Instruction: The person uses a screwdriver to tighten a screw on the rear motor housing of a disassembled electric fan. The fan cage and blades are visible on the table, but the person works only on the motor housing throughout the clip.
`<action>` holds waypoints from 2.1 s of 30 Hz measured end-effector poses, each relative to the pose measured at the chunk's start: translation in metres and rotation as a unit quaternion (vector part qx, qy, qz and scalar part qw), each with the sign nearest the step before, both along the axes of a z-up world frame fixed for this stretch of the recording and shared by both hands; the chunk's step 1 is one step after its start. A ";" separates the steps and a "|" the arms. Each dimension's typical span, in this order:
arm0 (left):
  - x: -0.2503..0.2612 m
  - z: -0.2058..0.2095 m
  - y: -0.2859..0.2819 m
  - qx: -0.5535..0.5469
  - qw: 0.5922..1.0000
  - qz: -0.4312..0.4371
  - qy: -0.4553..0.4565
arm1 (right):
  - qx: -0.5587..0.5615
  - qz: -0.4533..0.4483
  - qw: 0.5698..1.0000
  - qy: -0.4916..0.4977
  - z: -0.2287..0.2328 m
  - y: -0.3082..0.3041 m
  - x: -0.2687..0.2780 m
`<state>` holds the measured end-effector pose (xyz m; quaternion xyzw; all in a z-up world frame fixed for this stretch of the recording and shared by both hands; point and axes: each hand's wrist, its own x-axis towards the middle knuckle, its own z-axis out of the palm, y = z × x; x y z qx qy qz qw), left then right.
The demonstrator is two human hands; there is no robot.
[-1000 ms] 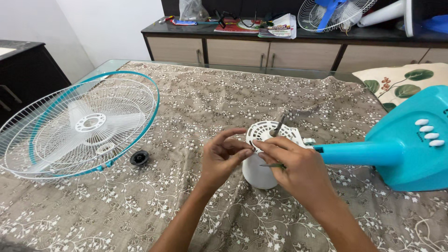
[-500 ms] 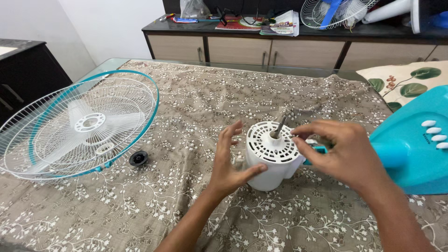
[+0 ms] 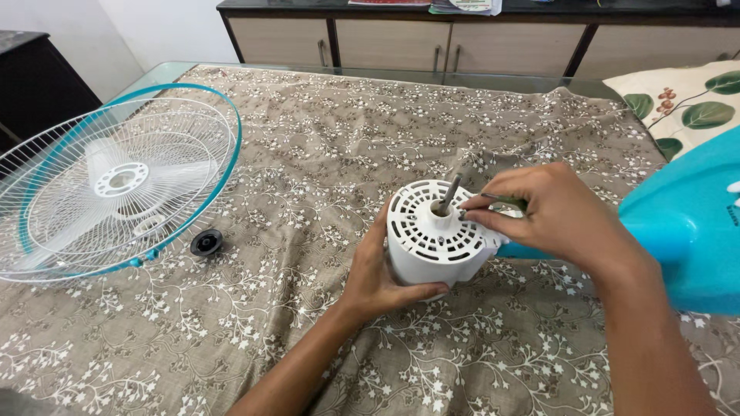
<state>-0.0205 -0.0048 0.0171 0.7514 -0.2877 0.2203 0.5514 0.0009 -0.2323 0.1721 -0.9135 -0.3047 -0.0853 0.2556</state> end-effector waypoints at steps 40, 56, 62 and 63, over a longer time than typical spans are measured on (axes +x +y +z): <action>0.003 -0.011 0.014 0.145 0.986 0.052 -0.071 | -0.051 -0.113 0.985 0.119 0.014 0.002 -0.024; 0.008 -0.017 0.018 0.138 0.987 0.024 -0.078 | -0.055 -0.133 0.971 0.193 0.017 0.006 -0.027; 0.007 -0.013 0.018 0.134 0.988 0.018 -0.069 | -0.102 -0.154 0.963 0.195 0.022 0.009 -0.033; 0.007 -0.012 0.018 0.136 0.988 0.019 -0.075 | -0.095 -0.154 0.964 0.194 0.022 0.009 -0.033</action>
